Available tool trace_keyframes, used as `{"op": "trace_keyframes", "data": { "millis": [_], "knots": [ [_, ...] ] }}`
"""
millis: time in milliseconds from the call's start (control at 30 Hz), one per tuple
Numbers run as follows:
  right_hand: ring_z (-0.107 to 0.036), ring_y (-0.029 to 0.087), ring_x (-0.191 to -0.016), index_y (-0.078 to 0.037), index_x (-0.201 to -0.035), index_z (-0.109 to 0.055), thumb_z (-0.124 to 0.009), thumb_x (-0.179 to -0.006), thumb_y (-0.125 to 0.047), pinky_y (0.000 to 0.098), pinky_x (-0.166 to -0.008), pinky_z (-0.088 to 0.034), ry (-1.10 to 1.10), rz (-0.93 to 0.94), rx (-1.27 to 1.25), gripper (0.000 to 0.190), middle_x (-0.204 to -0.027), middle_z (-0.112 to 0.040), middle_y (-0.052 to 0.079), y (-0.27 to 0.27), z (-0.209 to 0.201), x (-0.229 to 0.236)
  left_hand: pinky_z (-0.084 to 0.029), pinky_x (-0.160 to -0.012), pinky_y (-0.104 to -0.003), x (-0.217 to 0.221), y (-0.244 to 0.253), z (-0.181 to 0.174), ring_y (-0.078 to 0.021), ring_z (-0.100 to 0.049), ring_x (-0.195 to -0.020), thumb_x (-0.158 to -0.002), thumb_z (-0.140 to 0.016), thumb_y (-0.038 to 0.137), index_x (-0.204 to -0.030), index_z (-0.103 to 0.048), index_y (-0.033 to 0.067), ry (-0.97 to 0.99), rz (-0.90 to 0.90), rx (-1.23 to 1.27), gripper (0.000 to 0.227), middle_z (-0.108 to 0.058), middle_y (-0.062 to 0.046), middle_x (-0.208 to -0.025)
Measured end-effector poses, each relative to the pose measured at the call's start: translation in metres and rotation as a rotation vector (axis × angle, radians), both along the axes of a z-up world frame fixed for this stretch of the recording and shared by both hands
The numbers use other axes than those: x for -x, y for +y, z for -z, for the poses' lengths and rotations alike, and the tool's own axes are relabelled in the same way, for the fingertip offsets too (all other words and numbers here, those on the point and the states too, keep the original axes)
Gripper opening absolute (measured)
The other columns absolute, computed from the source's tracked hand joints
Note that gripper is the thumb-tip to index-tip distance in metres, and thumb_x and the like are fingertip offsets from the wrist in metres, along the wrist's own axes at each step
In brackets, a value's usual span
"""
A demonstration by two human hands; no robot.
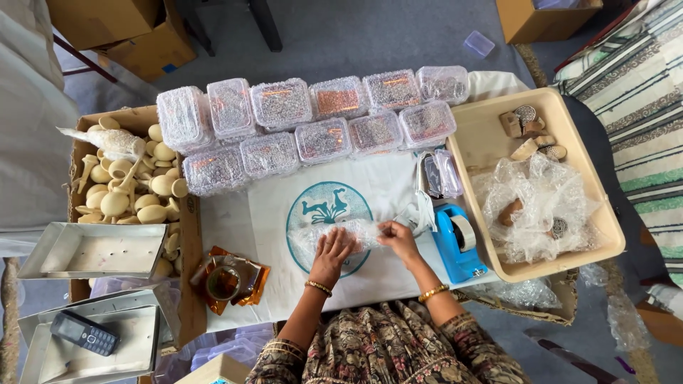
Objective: The person wraps small plastic containers filled with beads in bubble wrap and secures them with tape. They also handle small decorative items and place them into a container.
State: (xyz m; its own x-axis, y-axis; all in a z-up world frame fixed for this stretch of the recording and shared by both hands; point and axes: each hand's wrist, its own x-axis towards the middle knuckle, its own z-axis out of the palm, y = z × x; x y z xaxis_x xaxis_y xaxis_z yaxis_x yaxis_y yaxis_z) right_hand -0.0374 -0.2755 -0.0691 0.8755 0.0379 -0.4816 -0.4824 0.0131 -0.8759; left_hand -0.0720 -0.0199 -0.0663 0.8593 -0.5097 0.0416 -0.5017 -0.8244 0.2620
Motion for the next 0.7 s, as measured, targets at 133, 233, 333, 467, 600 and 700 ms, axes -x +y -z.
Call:
{"op": "trace_keyframes", "data": {
  "millis": [133, 233, 333, 467, 600, 700],
  "knots": [
    [-0.063, 0.010, -0.079, 0.001, -0.108, -0.071, -0.077, -0.080, 0.007, 0.0247, -0.074, -0.053, -0.068, 0.030, 0.037, 0.029, -0.086, -0.067, 0.001, -0.004, 0.008, 0.012, -0.014, -0.126, -0.051, 0.002, 0.002, 0.006, -0.0301, -0.017, -0.156, -0.088, -0.056, -0.003, -0.150, -0.046, 0.0261, 0.031, 0.016, 0.014, 0.070, -0.023, -0.009, -0.169],
    [-0.065, 0.011, -0.076, -0.001, -0.108, -0.069, -0.078, -0.078, 0.006, 0.0257, -0.072, -0.054, -0.083, 0.059, 0.135, 0.033, -0.082, -0.068, 0.002, -0.004, 0.011, 0.009, -0.013, -0.126, -0.051, 0.003, 0.002, 0.005, -0.0299, -0.017, -0.156, -0.089, -0.056, -0.003, -0.150, -0.045, 0.0258, 0.042, 0.028, 0.009, 0.069, -0.022, -0.009, -0.169],
    [-0.065, 0.015, -0.079, -0.007, -0.115, -0.067, -0.078, -0.076, 0.004, 0.0296, -0.074, -0.055, -0.168, 0.001, 0.500, 0.042, -0.086, -0.067, 0.004, 0.013, -0.033, 0.001, -0.013, -0.125, -0.051, -0.001, 0.000, 0.006, -0.0299, -0.016, -0.156, -0.088, -0.055, -0.003, -0.152, -0.043, 0.0271, 0.022, 0.023, -0.007, 0.072, -0.022, -0.009, -0.169],
    [-0.057, 0.033, -0.098, -0.004, -0.113, -0.071, -0.077, -0.058, 0.005, 0.0435, -0.087, -0.048, -0.836, -0.180, 0.802, 0.056, -0.108, -0.060, 0.019, 0.025, -0.087, 0.000, -0.011, -0.125, -0.053, 0.001, 0.000, 0.000, -0.0310, -0.013, -0.157, -0.089, -0.055, -0.002, -0.153, -0.041, 0.0259, 0.097, 0.022, -0.046, 0.071, -0.020, -0.010, -0.169],
    [-0.059, 0.025, -0.107, -0.013, -0.090, -0.074, -0.065, -0.071, 0.015, 0.0395, -0.094, -0.050, -0.855, -0.282, 0.919, 0.034, -0.100, -0.068, 0.003, 0.005, -0.059, 0.014, -0.011, -0.126, -0.051, 0.001, 0.001, 0.004, -0.0301, -0.014, -0.156, -0.088, -0.054, -0.004, -0.155, -0.041, 0.0270, 0.033, 0.033, -0.033, 0.074, -0.020, -0.009, -0.169],
    [-0.060, 0.024, -0.108, -0.012, -0.087, -0.074, -0.062, -0.072, 0.013, 0.0393, -0.090, -0.050, -0.876, -0.274, 0.926, 0.032, -0.102, -0.068, 0.001, 0.001, -0.050, 0.035, -0.010, -0.125, -0.052, 0.002, 0.001, 0.004, -0.0306, -0.014, -0.156, -0.089, -0.054, -0.003, -0.154, -0.041, 0.0265, 0.038, 0.039, -0.044, 0.073, -0.020, -0.009, -0.169]
  ]
}}
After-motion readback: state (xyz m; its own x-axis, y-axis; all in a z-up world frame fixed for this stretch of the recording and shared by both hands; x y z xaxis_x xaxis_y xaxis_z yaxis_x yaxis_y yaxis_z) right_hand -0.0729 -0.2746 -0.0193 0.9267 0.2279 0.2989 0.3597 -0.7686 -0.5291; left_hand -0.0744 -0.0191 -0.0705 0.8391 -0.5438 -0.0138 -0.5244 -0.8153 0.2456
